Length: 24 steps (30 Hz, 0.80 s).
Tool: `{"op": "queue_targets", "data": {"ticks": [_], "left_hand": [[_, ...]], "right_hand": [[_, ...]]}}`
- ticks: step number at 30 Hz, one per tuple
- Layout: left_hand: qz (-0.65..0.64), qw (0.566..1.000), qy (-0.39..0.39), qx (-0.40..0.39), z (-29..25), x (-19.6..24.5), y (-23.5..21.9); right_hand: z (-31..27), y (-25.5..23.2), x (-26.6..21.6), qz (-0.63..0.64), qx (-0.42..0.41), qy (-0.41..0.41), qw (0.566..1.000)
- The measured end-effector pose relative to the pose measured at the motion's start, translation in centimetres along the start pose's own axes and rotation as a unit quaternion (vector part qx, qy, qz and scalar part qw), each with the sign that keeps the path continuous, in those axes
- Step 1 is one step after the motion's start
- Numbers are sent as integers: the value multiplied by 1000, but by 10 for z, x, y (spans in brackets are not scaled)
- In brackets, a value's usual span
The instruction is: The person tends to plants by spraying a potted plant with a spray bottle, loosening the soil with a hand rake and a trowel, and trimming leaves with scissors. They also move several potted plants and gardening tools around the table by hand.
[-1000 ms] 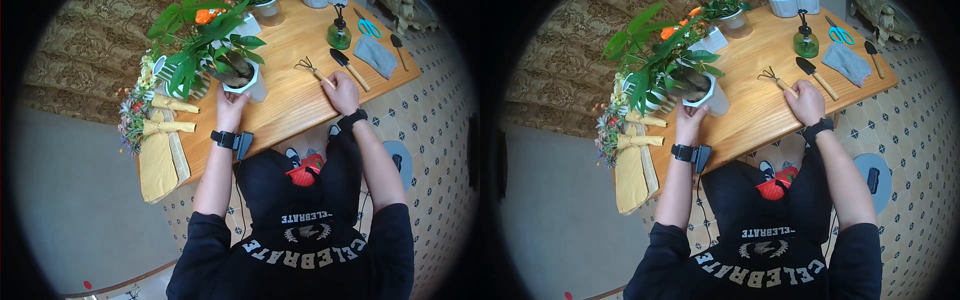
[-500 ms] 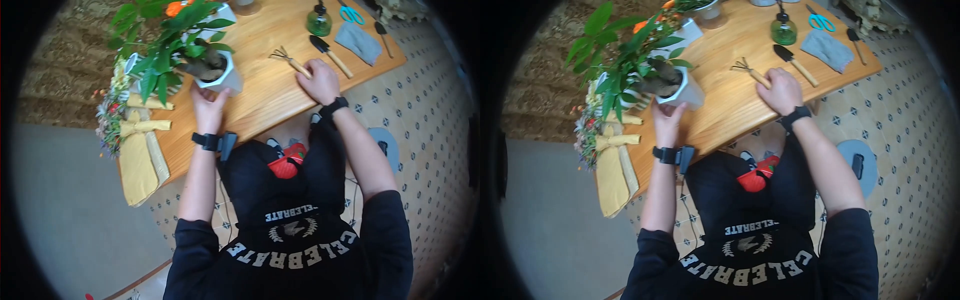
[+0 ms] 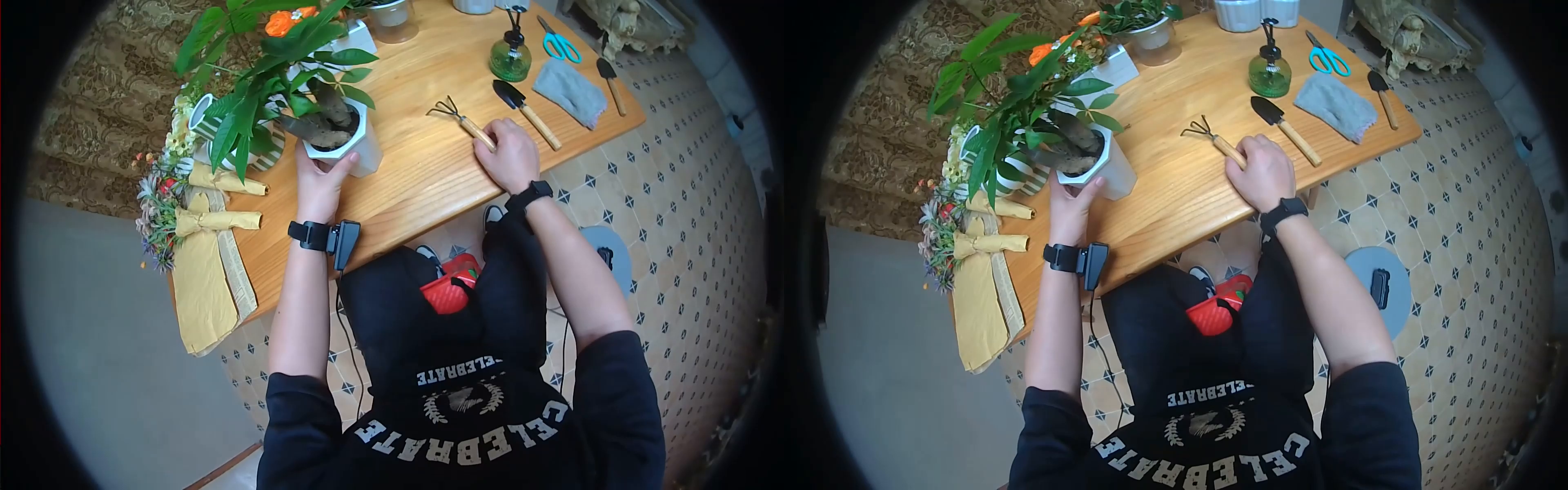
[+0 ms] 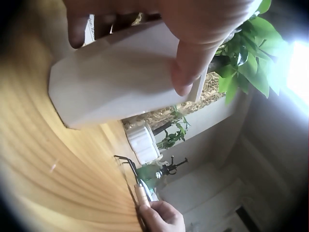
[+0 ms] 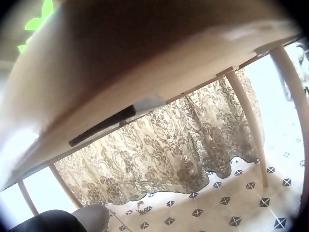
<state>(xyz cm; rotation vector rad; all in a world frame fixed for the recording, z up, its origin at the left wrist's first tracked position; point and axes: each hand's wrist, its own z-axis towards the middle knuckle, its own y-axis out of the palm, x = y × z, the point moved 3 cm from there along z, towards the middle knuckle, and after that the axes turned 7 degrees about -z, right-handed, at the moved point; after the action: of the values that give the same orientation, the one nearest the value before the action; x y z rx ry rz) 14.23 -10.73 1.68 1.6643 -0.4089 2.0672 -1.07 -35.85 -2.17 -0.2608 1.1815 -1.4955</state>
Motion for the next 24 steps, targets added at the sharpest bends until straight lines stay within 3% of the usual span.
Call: {"op": "queue_targets", "data": {"ticks": [5, 14, 18, 24], "left_hand": [[37, 998, 42, -10, 2, 0, -2], [12, 999, 34, 1, 1, -3, -2], [119, 991, 64, 23, 8, -22, -14], [147, 982, 99, 58, 5, -22, -7]], "right_hand": [[0, 2, -2, -16, -10, 0, 1000], [1, 3, -2, -35, -15, 0, 999], [-1, 8, 1, -57, -46, 11, 997], [0, 10, 2, -50, -53, 9, 997]]}}
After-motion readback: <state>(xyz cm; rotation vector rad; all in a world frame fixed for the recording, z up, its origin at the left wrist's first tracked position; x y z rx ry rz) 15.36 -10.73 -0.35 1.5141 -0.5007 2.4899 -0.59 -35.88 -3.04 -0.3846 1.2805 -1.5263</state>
